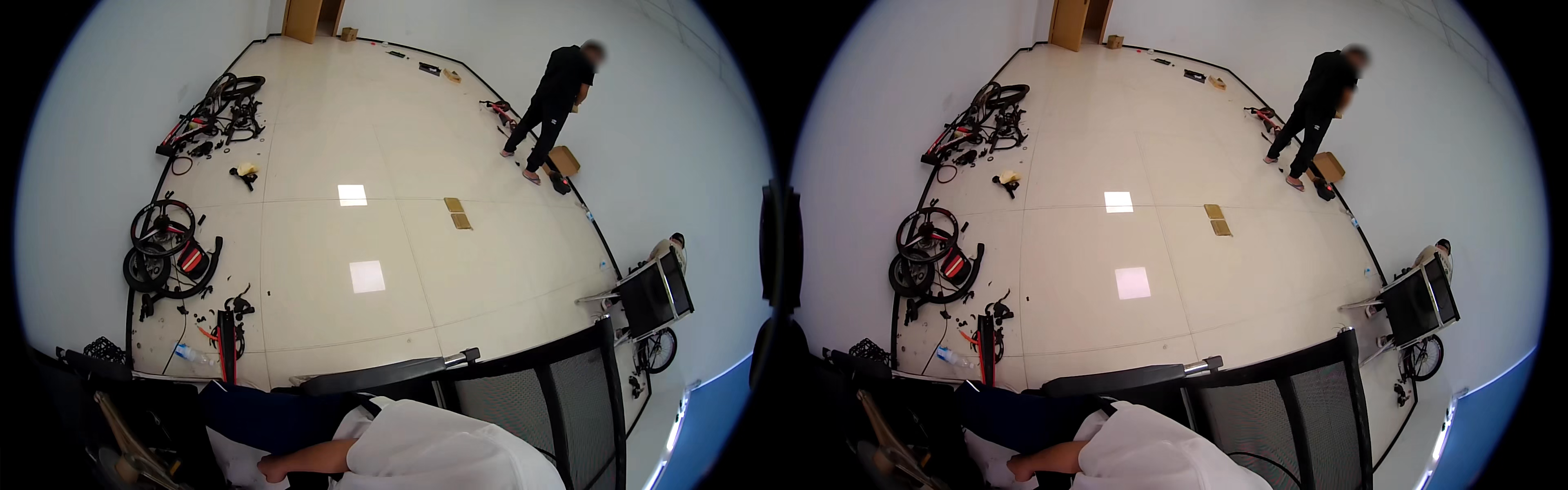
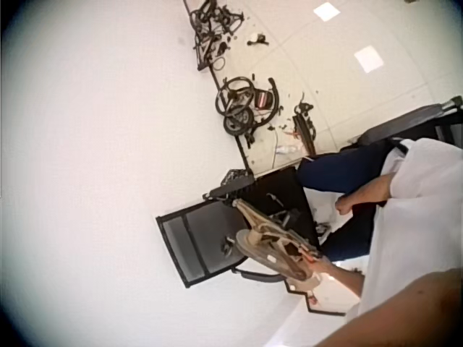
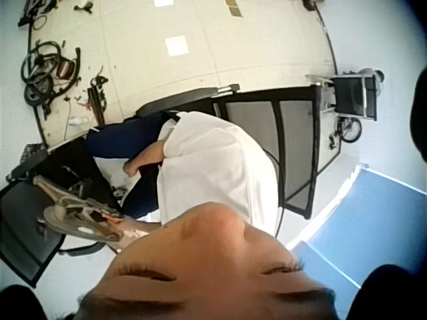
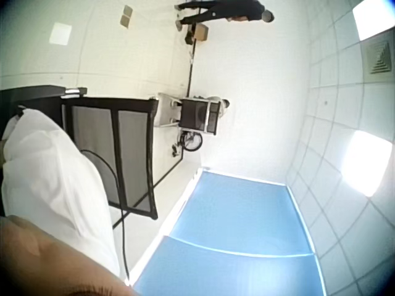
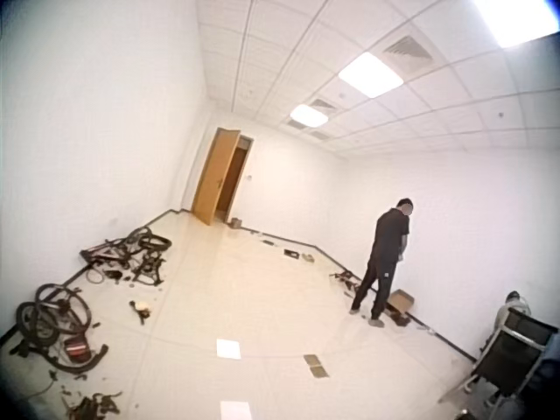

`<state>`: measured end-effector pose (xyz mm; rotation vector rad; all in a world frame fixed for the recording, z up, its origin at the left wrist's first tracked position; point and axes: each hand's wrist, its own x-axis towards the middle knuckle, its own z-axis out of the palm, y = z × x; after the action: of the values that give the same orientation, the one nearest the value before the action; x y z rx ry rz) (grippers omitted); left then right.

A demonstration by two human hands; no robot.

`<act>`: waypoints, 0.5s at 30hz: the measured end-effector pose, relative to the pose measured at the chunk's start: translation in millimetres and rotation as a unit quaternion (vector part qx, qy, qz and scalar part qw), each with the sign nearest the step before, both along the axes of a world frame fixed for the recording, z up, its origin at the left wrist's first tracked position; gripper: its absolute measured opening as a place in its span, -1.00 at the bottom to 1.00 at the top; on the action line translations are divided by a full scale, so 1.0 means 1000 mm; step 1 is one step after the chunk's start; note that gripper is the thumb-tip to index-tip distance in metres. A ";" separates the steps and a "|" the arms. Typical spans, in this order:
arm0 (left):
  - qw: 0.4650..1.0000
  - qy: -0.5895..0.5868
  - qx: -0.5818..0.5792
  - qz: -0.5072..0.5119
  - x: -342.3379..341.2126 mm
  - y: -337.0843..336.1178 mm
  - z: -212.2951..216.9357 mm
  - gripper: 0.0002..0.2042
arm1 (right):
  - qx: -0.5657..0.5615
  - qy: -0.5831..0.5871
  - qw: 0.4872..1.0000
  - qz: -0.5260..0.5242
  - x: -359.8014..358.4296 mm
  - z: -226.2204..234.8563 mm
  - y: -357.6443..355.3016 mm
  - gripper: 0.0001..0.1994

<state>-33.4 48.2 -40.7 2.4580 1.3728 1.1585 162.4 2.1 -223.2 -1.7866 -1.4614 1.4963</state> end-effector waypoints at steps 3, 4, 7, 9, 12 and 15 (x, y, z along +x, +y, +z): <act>0.999 -0.031 -0.033 0.025 0.015 -0.009 0.000 -0.63 | 0.012 -0.013 1.000 -0.001 0.003 -0.001 -0.002 -0.79; 0.998 -0.040 -0.044 0.036 0.015 -0.011 -0.001 -0.62 | 0.017 -0.022 1.000 0.002 0.002 0.000 -0.002 -0.79; 0.991 0.046 0.023 0.122 0.006 -0.012 -0.018 -0.70 | 0.001 -0.020 1.000 -0.008 0.003 0.006 -0.004 -0.79; 0.991 0.039 0.010 0.130 0.001 -0.010 -0.029 -0.72 | -0.023 -0.017 0.999 0.037 0.012 0.020 -0.004 -0.72; 0.991 0.069 0.025 0.115 -0.023 -0.002 -0.052 -0.73 | -0.006 -0.005 1.000 0.028 0.013 0.019 -0.006 -0.77; 1.000 0.024 -0.010 0.009 -0.039 0.001 -0.058 -0.74 | 0.012 0.010 1.000 0.002 0.008 0.006 -0.003 -0.80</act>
<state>-72.4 49.3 -98.3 2.4800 1.4158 1.0911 170.1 -1.1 -217.7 -1.7506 -1.4662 1.4887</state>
